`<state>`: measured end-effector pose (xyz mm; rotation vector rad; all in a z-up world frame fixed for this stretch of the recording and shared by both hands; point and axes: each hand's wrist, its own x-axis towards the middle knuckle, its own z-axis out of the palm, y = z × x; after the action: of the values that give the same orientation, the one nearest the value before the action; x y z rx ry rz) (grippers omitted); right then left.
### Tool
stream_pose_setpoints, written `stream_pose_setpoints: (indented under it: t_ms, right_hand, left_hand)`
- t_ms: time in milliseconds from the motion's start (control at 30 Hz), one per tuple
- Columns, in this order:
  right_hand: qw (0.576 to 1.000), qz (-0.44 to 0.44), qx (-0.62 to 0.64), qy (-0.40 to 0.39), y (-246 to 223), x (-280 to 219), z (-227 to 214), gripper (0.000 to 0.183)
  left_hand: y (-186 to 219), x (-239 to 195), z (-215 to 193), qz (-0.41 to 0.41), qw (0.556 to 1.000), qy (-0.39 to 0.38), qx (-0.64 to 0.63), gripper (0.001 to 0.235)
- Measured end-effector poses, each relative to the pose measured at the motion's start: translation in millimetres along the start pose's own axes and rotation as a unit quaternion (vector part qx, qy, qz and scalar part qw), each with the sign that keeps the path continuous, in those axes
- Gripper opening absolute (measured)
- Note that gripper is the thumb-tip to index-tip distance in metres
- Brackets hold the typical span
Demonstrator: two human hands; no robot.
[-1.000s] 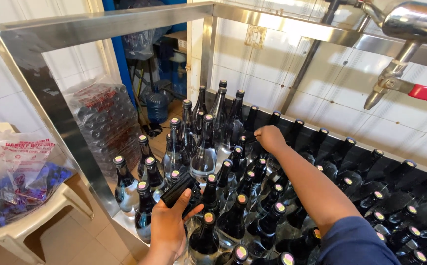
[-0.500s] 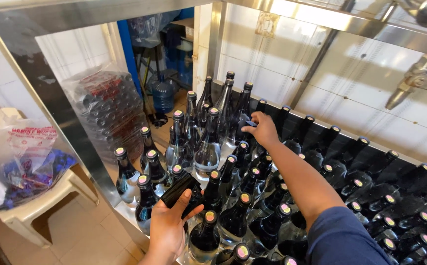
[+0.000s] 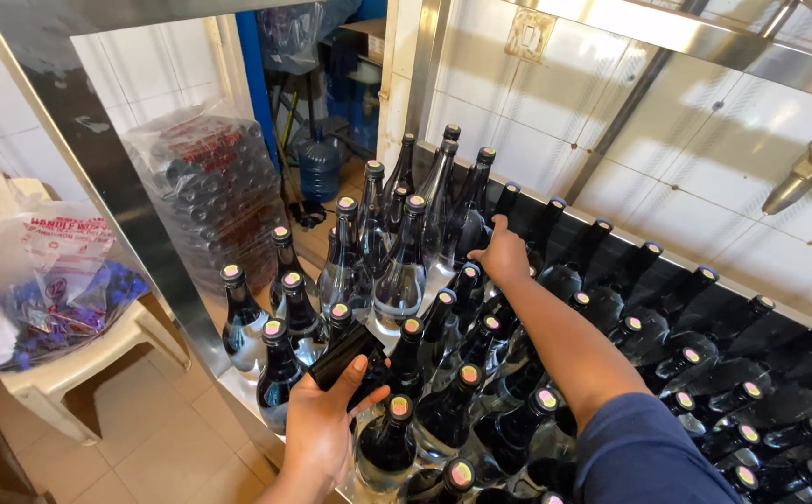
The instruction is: Manually placing black caps or heat-shrink capsules onto the necks of glass bottles stored in a metal crate.
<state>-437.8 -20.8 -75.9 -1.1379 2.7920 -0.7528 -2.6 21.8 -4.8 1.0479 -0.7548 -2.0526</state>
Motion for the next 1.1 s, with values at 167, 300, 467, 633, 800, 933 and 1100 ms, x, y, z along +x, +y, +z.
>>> stream_pose_setpoints:
  t_ms: [167,300,467,633,800,933,1100]
  right_hand:
    - [0.999,0.013,-0.009,-0.044,15.9,16.5,5.9,0.1]
    - [0.995,0.034,0.031,-0.092,13.8,14.1,-13.2,0.08]
    - [0.997,0.021,0.014,-0.074,20.9,11.7,0.5,0.054]
    - [0.996,0.002,-0.039,-0.08,31.7,20.5,20.1,0.05]
    - [0.997,0.03,0.013,-0.071,26.0,13.0,9.3,0.034]
    - [0.997,0.027,0.017,-0.077,23.0,11.3,6.8,0.033]
    - [0.996,0.032,0.013,-0.081,27.6,15.7,12.7,0.034]
  left_hand:
    - [4.7,-6.1,-2.5,0.005,1.0,0.001,-0.003,0.04]
    - [4.7,-5.1,-6.7,0.016,1.0,-0.009,-0.008,0.041]
    - [3.5,-2.3,-5.2,0.004,1.0,-0.003,-0.005,0.042]
    - [4.0,-3.0,-7.1,0.005,1.0,-0.01,-0.004,0.04]
    - [3.3,-1.8,-7.6,0.014,1.0,-0.014,-0.008,0.042]
    - [5.4,-3.7,-4.9,0.005,1.0,-0.013,-0.007,0.042]
    - [-4.7,5.9,-10.8,0.02,1.0,-0.01,-0.018,0.038]
